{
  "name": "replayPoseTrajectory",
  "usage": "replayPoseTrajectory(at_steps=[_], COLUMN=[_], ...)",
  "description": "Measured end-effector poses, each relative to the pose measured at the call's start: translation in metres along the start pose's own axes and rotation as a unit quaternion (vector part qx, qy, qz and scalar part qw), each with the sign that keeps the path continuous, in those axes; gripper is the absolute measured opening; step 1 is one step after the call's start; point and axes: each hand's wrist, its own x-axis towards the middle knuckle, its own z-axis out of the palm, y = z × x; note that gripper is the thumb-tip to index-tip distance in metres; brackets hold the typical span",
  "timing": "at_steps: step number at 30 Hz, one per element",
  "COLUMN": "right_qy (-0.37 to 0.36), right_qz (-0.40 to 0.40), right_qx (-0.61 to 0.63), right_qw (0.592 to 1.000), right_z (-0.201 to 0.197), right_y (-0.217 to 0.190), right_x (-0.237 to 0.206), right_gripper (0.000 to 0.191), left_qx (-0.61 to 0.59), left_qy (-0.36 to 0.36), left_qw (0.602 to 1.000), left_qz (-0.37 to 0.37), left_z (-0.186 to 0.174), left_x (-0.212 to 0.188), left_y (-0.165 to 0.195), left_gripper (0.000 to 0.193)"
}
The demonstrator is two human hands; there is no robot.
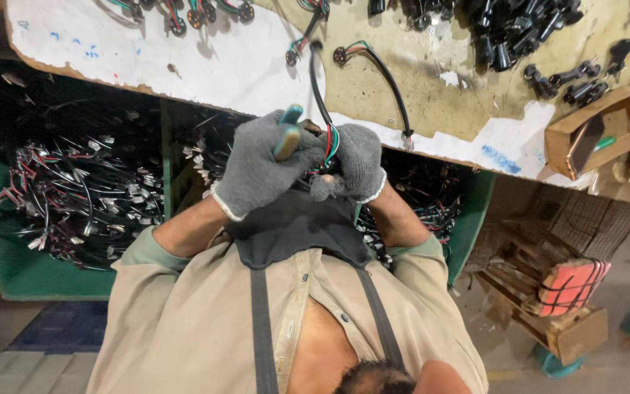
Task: The person wearing gloves picks wire harnesses from a bin, uses pliers to strip insulation from the wire ends, and places the processed harnesses on the workbench with other completed assemblies.
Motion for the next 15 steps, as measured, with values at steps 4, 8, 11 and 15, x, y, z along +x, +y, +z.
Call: replayPoseTrajectory(at_steps=[4, 8, 11, 15], right_qy=[-0.037, 0.011, -0.049, -0.109], right_qz=[0.054, 0.026, -0.058, -0.103], right_qx=[0.022, -0.068, -0.137, -0.12], right_qw=[0.998, 0.997, 0.988, 0.981], right_z=[-0.007, -0.002, 0.008, 0.008], right_y=[-0.013, -0.021, -0.024, -0.028], right_x=[0.008, 0.01, 0.01, 0.016], right_gripper=[0.062, 0.043, 0.041, 0.028], left_qx=[0.104, -0.112, -0.211, -0.193], left_qy=[-0.013, 0.136, 0.111, -0.166], left_qw=[0.992, 0.982, 0.96, 0.946], left_qz=[0.072, 0.069, 0.15, 0.202], left_z=[-0.02, -0.034, -0.005, 0.039], left_x=[0.01, -0.002, -0.018, -0.032], left_y=[0.013, 0.013, -0.002, -0.005], left_gripper=[0.014, 0.013, 0.017, 0.026])
